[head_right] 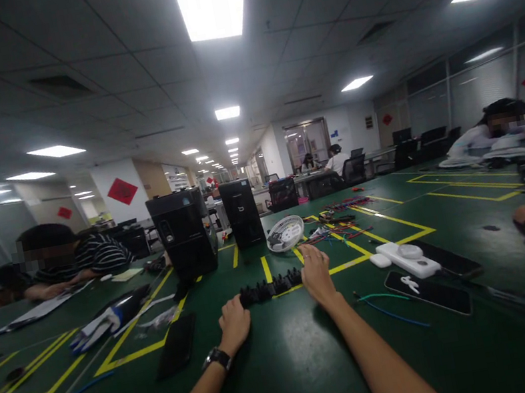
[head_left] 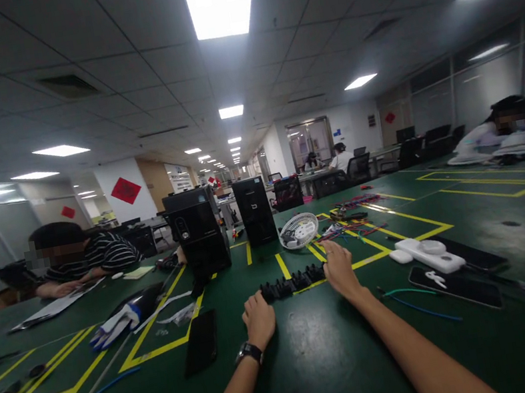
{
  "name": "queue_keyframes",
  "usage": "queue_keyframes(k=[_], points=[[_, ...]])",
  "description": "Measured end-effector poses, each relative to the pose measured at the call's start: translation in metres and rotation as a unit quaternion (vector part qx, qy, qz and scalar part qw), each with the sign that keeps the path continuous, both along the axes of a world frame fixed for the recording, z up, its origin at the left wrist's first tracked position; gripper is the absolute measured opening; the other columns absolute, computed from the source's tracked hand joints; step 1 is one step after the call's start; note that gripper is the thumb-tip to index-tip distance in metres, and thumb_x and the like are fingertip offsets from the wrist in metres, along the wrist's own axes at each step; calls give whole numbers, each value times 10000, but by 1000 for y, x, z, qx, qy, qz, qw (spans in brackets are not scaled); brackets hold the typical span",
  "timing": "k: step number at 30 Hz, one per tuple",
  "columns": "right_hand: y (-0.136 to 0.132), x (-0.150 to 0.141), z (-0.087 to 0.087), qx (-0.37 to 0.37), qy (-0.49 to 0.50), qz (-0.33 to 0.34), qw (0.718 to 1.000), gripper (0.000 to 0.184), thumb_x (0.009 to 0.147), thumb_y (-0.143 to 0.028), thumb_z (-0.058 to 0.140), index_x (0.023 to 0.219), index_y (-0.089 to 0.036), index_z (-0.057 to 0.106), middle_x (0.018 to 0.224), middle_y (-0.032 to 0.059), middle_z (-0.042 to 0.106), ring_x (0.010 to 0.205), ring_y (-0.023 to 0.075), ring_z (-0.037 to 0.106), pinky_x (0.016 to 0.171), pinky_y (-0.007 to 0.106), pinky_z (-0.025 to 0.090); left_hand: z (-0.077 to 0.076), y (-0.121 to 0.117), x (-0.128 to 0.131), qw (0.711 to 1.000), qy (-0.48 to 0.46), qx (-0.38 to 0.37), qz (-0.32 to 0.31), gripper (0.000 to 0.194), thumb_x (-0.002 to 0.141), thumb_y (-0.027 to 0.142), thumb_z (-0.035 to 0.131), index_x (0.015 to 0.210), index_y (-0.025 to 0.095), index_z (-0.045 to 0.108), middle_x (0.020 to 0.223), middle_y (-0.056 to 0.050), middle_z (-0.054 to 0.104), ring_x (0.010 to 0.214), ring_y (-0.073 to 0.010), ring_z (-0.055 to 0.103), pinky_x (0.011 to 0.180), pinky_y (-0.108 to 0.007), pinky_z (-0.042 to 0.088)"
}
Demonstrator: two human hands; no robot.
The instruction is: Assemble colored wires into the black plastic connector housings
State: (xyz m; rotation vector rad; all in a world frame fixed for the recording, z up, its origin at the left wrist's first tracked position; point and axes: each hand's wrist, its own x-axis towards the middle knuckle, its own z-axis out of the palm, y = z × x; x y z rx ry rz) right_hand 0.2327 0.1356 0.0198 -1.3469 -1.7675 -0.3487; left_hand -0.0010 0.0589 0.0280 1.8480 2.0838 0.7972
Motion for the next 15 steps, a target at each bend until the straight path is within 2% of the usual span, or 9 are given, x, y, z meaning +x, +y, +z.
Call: queue_keyframes(k=[5,8,10,12,13,15], points=[[-24,-9,16,39,27,5,999,526,723,-49,398,1240,-128,453,1269,133,498,1223,238,380,1011,393,259,1,15,39,998,-30,6,-51,344,876,326,520,1180,164,527,1194,-100,547,1037,-218,554,871,-440,470],[-33,-19,19,45,14,35,998,536,716,-41,394,1240,-137,452,1266,127,499,1224,244,382,1014,406,269,2,22,67,993,-48,23,-101,357,863,194,473,1214,128,490,1176,-153,555,1152,-279,466,982,-499,337],[-36,-23,20,49,7,64,997,526,721,-41,383,1232,-139,458,1258,124,503,1221,247,389,1016,415,281,5,19,74,988,-63,40,-135,428,815,114,452,1243,127,462,1208,-181,540,1208,-299,407,1025,-486,265],[-37,-27,19,48,7,101,994,492,738,-52,375,1212,-139,473,1233,126,517,1204,252,408,1014,424,301,12,11,62,983,-78,56,-158,479,780,93,455,1254,158,461,1267,-167,511,1235,-290,384,1043,-439,254],[-37,-31,19,41,10,122,992,464,748,-64,374,1190,-141,490,1207,127,532,1184,254,428,1008,426,316,17,5,47,981,-84,63,-162,485,768,94,460,1247,177,475,1277,-155,508,1234,-280,389,1043,-412,263],[-40,-48,19,9,11,178,984,395,770,-97,375,1126,-153,535,1131,123,570,1120,258,479,987,429,350,32,-12,0,981,-99,72,-148,477,750,107,477,1214,211,510,1242,-135,538,1195,-264,435,1028,-373,298]])
